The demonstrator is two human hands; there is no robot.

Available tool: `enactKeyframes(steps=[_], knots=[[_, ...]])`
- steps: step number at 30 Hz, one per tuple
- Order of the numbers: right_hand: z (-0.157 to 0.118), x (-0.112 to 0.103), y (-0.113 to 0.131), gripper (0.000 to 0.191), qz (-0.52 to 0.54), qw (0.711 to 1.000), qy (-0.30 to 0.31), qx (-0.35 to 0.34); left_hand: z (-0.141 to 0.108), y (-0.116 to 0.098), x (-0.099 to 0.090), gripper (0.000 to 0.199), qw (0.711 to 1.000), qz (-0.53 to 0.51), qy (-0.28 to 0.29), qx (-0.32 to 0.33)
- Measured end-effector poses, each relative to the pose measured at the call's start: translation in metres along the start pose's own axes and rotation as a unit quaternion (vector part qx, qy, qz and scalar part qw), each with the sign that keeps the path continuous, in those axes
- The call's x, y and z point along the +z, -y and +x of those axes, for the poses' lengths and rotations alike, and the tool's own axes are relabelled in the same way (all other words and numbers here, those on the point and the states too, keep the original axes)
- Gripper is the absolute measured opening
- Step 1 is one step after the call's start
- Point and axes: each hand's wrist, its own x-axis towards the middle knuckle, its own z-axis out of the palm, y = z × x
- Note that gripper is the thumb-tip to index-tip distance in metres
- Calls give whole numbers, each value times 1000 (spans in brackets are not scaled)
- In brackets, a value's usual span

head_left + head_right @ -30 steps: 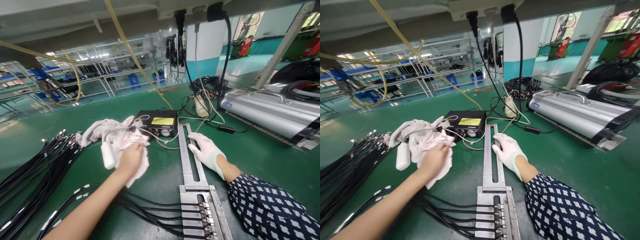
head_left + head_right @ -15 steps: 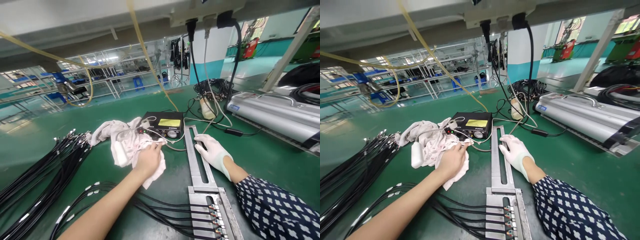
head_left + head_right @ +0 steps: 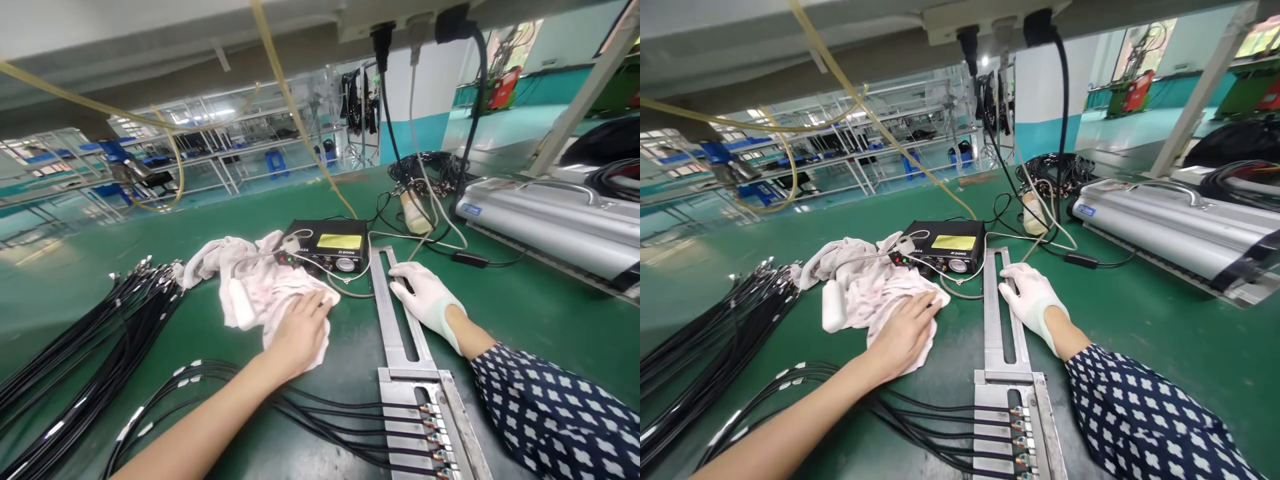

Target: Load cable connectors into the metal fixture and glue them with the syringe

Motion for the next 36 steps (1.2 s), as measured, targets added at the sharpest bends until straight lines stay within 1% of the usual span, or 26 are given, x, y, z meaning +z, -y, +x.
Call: enactKeyframes(steps=[1, 2, 3, 5, 7, 8, 9, 10, 11, 12, 15, 16, 17, 18, 19, 23, 24, 25, 27, 28, 31, 32, 33, 34, 35, 36], knots=[[-1, 0, 0, 36, -1, 1000, 2, -1, 4, -1, 1, 48, 1000, -11, 0, 11], [-1, 0, -1, 37, 0, 1000, 5, -4, 7, 5, 3, 47, 1000, -20, -1, 12], [-2, -1, -1, 37, 0, 1000, 9, -7, 8, 16, 5, 46, 1000, -26, -3, 5], [-2, -1, -2, 38, 2, 1000, 15, -13, 4, 53, 11, 45, 999, -27, -12, -33], [-2, -1, -2, 38, 3, 1000, 16, -12, -4, 93, 16, 44, 996, -16, -24, -88], [-2, -1, -1, 38, 3, 1000, 14, -9, -9, 108, 17, 45, 994, -9, -24, -109], [-1, -1, -1, 38, 3, 1000, 12, -6, -12, 117, 18, 45, 992, -3, -22, -126], [-1, -1, 0, 37, 3, 1000, 10, -3, -15, 119, 17, 45, 991, 1, -17, -136], [0, -1, 0, 37, 2, 1000, 9, 0, -16, 115, 15, 45, 990, 2, -9, -137], [0, -1, 1, 36, 0, 1000, 9, 2, -15, 104, 13, 45, 991, 1, 1, -132], [1, -1, 0, 36, -3, 1000, 11, 2, -6, 59, 5, 47, 995, -9, 29, -96], [0, -1, 0, 37, -4, 1000, 12, 0, -2, 48, 3, 48, 995, -13, 35, -88], [-1, -1, -1, 37, -4, 1000, 12, -2, 3, 43, 2, 48, 995, -16, 38, -87], [-1, -1, -1, 38, -5, 1000, 14, -4, 7, 44, 1, 48, 995, -17, 38, -92], [-2, -2, -2, 39, -5, 1000, 15, -7, 11, 50, 2, 48, 994, -15, 36, -104], [-2, -2, -2, 39, -3, 1000, 23, -11, 12, 92, 5, 47, 981, 8, 20, -193], [-1, -1, -1, 38, -3, 1000, 21, -9, 11, 97, 6, 47, 977, 14, 20, -213], [0, -1, -1, 38, -4, 1000, 18, -5, 9, 97, 5, 47, 974, 19, 23, -225], [3, 1, 0, 36, -5, 1000, 11, 4, 4, 82, 2, 48, 974, 18, 38, -222], [3, 1, 0, 36, -5, 1000, 9, 7, 2, 69, -1, 48, 977, 13, 48, -207], [4, 2, -1, 36, -4, 1000, 8, 9, 0, 21, -9, 50, 988, -9, 75, -135], [3, 2, -2, 37, -2, 1000, 9, 6, 1, 8, -11, 51, 991, -15, 77, -110], [2, 3, -4, 38, -1, 1000, 11, 2, 3, 0, -13, 51, 993, -18, 77, -92], [2, 3, -5, 39, 2, 1000, 13, -5, 4, -4, -13, 50, 994, -20, 77, -79], [1, 4, -7, 40, 4, 1000, 15, -12, 5, -2, -13, 50, 994, -20, 77, -72], [0, 4, -9, 41, 7, 1000, 17, -19, 4, 4, -13, 50, 994, -19, 78, -72]])
